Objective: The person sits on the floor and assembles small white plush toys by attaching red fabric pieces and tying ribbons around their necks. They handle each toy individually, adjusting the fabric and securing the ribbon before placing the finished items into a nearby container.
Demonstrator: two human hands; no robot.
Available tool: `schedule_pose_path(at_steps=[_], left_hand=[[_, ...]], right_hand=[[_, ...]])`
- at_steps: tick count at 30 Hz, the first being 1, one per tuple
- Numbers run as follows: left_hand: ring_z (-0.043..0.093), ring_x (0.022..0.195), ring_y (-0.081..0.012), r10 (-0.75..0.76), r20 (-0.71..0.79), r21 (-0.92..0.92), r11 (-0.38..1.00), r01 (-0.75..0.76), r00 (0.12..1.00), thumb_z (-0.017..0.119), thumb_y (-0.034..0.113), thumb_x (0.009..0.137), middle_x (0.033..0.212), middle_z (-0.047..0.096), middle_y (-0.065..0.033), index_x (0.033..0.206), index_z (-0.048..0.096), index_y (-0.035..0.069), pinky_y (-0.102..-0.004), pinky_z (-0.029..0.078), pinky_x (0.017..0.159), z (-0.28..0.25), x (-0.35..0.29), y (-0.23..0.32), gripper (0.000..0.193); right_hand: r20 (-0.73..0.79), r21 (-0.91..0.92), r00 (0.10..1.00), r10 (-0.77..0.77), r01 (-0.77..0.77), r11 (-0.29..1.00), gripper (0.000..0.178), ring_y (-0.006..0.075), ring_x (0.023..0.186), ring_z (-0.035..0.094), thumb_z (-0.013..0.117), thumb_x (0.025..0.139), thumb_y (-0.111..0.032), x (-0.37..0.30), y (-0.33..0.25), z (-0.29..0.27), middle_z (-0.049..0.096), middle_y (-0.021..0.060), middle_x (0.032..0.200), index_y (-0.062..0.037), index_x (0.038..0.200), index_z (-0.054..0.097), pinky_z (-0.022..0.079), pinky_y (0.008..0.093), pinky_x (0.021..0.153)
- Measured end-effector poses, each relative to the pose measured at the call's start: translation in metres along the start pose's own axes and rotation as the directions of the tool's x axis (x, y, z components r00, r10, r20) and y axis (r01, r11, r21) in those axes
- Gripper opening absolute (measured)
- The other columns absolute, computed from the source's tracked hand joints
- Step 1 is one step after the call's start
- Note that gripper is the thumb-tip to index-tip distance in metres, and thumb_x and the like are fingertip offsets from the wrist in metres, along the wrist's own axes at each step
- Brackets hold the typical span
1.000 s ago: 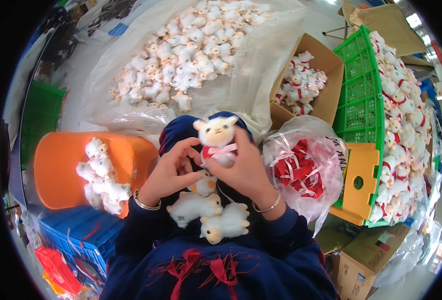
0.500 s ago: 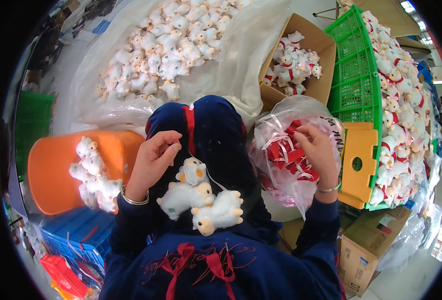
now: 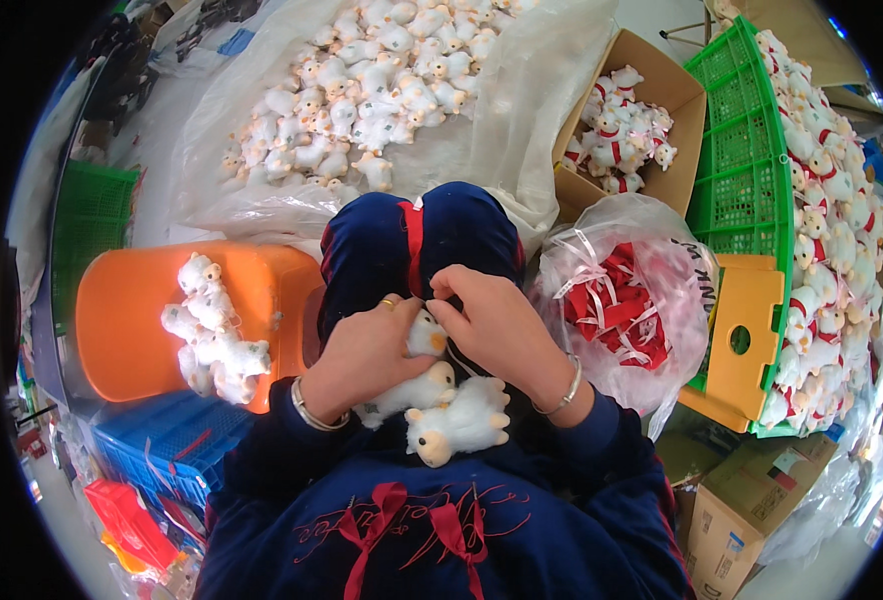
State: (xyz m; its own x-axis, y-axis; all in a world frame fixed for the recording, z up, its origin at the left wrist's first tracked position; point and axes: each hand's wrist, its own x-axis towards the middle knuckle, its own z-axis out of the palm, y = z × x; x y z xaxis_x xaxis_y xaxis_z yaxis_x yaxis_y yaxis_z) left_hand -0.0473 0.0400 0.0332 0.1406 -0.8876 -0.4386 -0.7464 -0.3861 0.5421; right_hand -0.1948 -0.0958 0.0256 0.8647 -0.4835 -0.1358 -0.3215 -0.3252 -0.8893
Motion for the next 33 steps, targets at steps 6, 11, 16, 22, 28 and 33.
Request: schedule_pose_path(at_steps=[6, 11, 16, 22, 28, 33], left_hand=[[0.071, 0.093, -0.0382, 0.149, -0.002, -0.134, 0.98, -0.148, 0.989, 0.078, 0.032, 0.079, 0.106, 0.068, -0.0185, 0.115, 0.058, 0.002, -0.0466, 0.057, 0.077, 0.003, -0.011, -0.012, 0.051], [0.07, 0.097, -0.0378, 0.137, -0.007, -0.197, 0.971, -0.136, 0.99, 0.08, 0.033, 0.079, 0.108, 0.068, -0.0187, 0.12, 0.057, 0.005, -0.0457, 0.056, 0.08, 0.0, -0.025, -0.016, 0.055], [0.069, 0.101, -0.0375, 0.075, -0.238, -0.354, 0.922, -0.158, 0.968, 0.08, 0.028, 0.079, 0.112, 0.065, -0.0182, 0.128, 0.054, 0.006, -0.0425, 0.056, 0.084, -0.003, -0.036, -0.029, 0.059], [0.058, 0.117, -0.0197, -0.11, -0.453, -0.691, 0.67, -0.271, 0.885, 0.064, -0.001, 0.083, 0.124, 0.058, -0.0106, 0.142, 0.047, 0.005, -0.0329, 0.048, 0.101, 0.008, -0.034, -0.05, 0.062], [0.055, 0.122, -0.0174, -0.072, -0.442, -0.849, 0.355, -0.391, 0.894, 0.061, -0.005, 0.084, 0.13, 0.056, -0.0094, 0.147, 0.043, 0.006, -0.0319, 0.046, 0.105, 0.02, -0.031, -0.065, 0.066], [0.055, 0.121, -0.017, -0.023, -0.428, -0.877, 0.253, -0.409, 0.903, 0.066, -0.002, 0.086, 0.132, 0.055, -0.0089, 0.148, 0.044, 0.007, -0.0315, 0.045, 0.105, 0.023, -0.036, -0.064, 0.067]], right_hand=[[0.144, -0.015, 0.97, 0.197, -0.197, 0.98, 0.028, 0.043, 0.089, 0.07, 0.068, 0.093, -0.017, 0.03, -0.005, 0.02, 0.072, 0.0275, 0.094, 0.0073, 0.106, 0.061, 0.056, 0.0472, 0.078], [0.128, -0.294, 0.986, 0.112, -0.07, 0.953, 0.03, 0.0452, 0.085, 0.069, 0.069, 0.092, -0.022, 0.05, 0.005, 0.043, 0.069, 0.0261, 0.087, 0.006, 0.097, 0.062, 0.055, 0.0501, 0.076], [0.019, -0.242, 0.999, 0.044, -0.038, 0.969, 0.019, 0.0416, 0.08, 0.069, 0.067, 0.092, -0.017, 0.05, 0.002, 0.033, 0.07, 0.0223, 0.086, 0.0012, 0.096, 0.064, 0.055, 0.0471, 0.071], [0.038, 0.088, 0.979, 0.202, -0.205, 0.975, 0.018, 0.032, 0.067, 0.069, 0.06, 0.097, -0.011, 0.042, -0.019, 0.006, 0.07, 0.0193, 0.081, -0.0009, 0.111, 0.065, 0.054, 0.0409, 0.066], [0.226, 0.057, 0.925, 0.305, -0.326, 0.944, 0.03, 0.0297, 0.057, 0.067, 0.051, 0.102, -0.017, 0.062, -0.036, 0.013, 0.068, 0.0213, 0.075, 0.0058, 0.118, 0.064, 0.055, 0.0398, 0.061], [0.074, -0.166, 0.993, 0.094, -0.08, 0.983, 0.031, 0.026, 0.065, 0.07, 0.06, 0.099, -0.021, 0.079, -0.014, 0.013, 0.067, 0.0166, 0.07, 0.0055, 0.087, 0.071, 0.053, 0.0382, 0.063]])
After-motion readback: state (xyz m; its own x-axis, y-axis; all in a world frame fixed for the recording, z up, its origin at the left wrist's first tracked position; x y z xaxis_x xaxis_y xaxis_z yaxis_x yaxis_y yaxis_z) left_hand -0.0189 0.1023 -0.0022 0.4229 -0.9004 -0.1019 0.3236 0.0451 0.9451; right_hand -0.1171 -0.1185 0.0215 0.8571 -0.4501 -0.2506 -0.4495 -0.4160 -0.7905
